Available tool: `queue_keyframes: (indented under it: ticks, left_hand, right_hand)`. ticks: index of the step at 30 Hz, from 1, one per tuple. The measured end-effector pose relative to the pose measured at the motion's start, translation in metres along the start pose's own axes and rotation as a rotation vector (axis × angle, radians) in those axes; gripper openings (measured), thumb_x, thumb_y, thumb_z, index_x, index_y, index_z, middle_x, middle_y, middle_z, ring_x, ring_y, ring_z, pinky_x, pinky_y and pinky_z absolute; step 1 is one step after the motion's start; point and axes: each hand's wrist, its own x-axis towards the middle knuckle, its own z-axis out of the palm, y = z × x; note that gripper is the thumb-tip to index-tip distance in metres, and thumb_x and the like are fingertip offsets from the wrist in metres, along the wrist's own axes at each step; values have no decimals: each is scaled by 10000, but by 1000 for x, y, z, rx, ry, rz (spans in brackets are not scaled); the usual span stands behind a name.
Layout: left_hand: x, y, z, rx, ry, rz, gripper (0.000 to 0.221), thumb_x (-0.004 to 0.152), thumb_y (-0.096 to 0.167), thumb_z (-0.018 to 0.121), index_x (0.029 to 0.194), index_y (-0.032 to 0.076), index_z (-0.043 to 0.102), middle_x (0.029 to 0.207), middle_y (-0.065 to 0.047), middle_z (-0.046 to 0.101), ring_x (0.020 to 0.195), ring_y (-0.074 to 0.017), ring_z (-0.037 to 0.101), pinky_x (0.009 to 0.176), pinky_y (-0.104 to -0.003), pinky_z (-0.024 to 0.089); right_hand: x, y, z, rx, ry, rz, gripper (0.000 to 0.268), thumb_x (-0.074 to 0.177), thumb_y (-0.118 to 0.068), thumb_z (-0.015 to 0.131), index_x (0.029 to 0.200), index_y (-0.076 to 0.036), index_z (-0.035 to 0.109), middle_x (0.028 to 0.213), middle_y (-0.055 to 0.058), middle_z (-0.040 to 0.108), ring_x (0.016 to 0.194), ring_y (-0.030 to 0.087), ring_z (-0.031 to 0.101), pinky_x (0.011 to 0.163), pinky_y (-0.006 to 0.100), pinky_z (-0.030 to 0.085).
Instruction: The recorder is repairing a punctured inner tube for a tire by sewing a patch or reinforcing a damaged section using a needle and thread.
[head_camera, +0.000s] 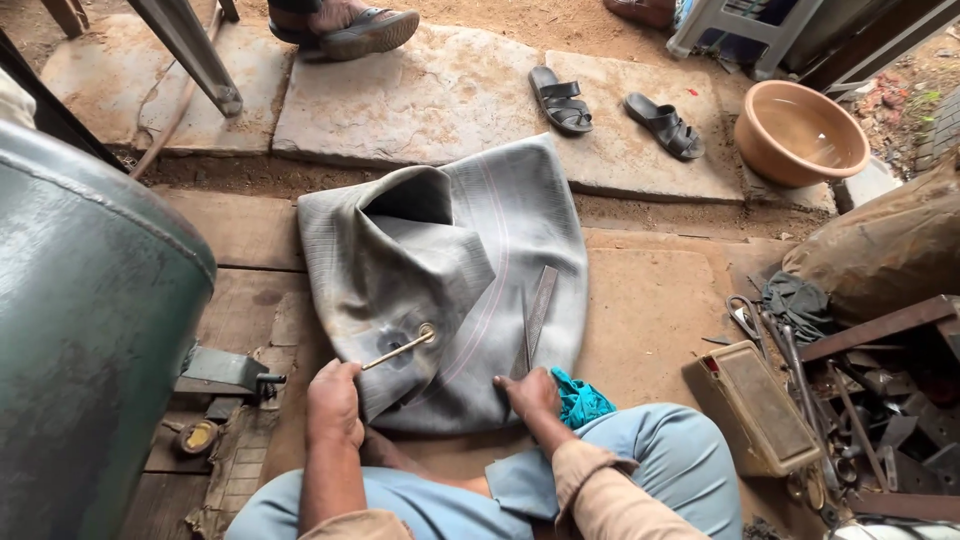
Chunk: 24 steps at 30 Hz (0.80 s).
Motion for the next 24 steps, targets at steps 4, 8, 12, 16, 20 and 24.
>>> queue_keyframes:
  ticks: [4,8,12,16,20,24]
  left_hand:
    - [-56,73,44,-105,-110,-23,234,846,6,594,1062,-63,654,996,-118,681,882,-226,628,815,-369,515]
    - [-90,115,71,-47,-286,-101,563,734,-64,653,1291,-5,595,1155,-81,710,1027,-192,677,944,-318,521]
    - [-81,94,67,230,-292,-132,726,664,-88,766,1351,29,564,1181,-61,711,1037,-189,684,944,-319,527]
    - [-39,47,67,457,-223,-113,632,648,-64,779,1259,23,642,1088,-53,729,945,-194,686,860,-328,545]
    - [-14,-1,43,504,-200,-104,413,681,-44,766,1092,-57,725,948,-64,702,821,-196,629,731,-347,506]
    - [-52,42,67,42,-231,-142,368,699,-88,664,1061,-32,699,936,-68,725,826,-210,682,784,-326,555]
  right_hand:
    - [5,-1,-23,83,-352,117,601,734,-535,828,887,46,807,793,178,781,663,266,716,689,395,557]
    - [29,33,0,700,-466,242,351,793,-254,755,889,79,696,701,171,682,474,263,626,446,393,525]
    - [65,76,9,840,-439,228,192,820,-152,743,862,7,643,614,66,599,441,196,535,379,340,427]
    - [98,102,-50,850,-455,111,231,855,-258,716,860,-37,653,615,69,595,419,181,448,377,342,338]
    - [108,119,-102,432,-235,89,381,880,-377,700,773,-12,694,611,81,595,446,176,503,431,373,406]
    - [124,123,-126,624,-147,136,153,860,-181,683,841,-36,637,631,52,582,451,148,490,400,346,374]
